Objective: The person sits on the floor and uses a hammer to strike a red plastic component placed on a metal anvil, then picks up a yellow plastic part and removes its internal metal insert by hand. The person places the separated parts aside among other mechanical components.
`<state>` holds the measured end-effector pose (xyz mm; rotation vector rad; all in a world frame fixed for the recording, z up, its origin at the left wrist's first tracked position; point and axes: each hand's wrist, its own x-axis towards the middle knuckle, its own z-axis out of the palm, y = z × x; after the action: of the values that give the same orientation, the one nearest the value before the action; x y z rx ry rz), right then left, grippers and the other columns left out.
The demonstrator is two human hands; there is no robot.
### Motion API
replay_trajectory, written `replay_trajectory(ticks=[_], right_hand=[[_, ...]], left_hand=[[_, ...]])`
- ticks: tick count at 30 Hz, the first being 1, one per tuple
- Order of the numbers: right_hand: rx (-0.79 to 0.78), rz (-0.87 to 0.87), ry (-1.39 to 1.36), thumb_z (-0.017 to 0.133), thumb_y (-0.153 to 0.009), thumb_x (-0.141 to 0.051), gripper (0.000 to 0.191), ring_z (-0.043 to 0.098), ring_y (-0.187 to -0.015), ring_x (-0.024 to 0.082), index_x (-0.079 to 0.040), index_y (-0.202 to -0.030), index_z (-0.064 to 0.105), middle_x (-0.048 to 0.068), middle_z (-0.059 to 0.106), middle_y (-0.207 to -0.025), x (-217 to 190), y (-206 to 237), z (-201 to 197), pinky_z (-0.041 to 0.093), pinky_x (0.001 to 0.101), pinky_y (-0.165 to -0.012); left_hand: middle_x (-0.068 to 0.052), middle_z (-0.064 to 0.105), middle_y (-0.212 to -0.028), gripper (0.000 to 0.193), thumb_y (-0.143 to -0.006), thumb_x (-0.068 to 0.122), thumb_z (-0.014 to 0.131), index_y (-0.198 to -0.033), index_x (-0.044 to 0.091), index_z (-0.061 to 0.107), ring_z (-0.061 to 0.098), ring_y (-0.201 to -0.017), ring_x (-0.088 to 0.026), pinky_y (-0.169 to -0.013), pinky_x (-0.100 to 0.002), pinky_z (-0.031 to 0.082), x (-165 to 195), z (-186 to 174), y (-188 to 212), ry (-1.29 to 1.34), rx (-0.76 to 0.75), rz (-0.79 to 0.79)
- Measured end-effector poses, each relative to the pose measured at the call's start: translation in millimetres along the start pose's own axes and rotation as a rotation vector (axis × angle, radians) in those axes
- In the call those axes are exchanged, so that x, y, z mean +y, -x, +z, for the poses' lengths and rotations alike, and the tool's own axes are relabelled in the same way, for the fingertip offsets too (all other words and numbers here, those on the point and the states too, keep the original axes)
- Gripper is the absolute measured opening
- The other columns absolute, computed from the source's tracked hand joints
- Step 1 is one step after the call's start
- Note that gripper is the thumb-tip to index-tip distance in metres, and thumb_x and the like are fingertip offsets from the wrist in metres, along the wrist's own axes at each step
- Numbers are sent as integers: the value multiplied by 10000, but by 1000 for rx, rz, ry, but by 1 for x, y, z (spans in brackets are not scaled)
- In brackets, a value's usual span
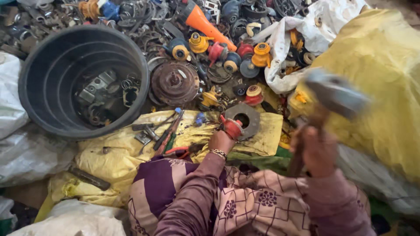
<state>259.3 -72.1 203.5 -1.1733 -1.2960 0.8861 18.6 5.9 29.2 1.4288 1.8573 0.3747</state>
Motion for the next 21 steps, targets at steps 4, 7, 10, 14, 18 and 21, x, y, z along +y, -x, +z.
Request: replay_trajectory(ticks=[4,7,10,14,18,21], right_hand=[[-35,-141,-92,634,-1033,-356,313,651,-716,202,-43,-1042,626,100,659,-882,10,0,7,542,339,-627],[-255,293,777,722,-952,-441,419,653,-704,263,-24,-982,703,151,674,-815,65,1,44,534,386,-644],[-384,290,991,771,-908,-490,490,647,-659,285,-1,-917,749,180,677,-731,101,13,66,525,416,-627],[-265,423,569,714,-913,-421,385,632,-535,183,-37,-924,736,136,674,-661,72,20,53,531,377,-497],[-146,-102,353,633,-1015,-290,251,597,-485,100,-65,-913,681,40,662,-653,1,2,16,503,287,-482],[-68,-305,-153,633,-1037,-265,169,623,-648,116,-101,-1057,600,46,640,-868,-12,4,14,520,305,-545]], left_hand=[[-261,735,-941,437,-802,474,756,-891,48,797,720,-937,-431,-822,-517,577,2,-3,3,33,42,-39],[-249,742,-928,390,-787,440,754,-886,66,800,726,-908,-429,-794,-524,582,0,-1,5,7,30,5],[-232,748,-906,334,-760,401,752,-883,94,802,731,-875,-421,-767,-524,586,-4,4,6,-17,-14,77],[-261,730,-879,408,-782,455,776,-851,53,784,717,-869,-432,-762,-524,577,-7,8,5,102,11,16],[-265,731,-858,374,-764,414,776,-822,44,786,723,-867,-440,-773,-520,578,-8,5,-1,107,99,-10],[-255,726,-873,359,-752,398,777,-819,45,794,716,-867,-445,-769,-534,570,-8,2,-3,67,112,-23]])
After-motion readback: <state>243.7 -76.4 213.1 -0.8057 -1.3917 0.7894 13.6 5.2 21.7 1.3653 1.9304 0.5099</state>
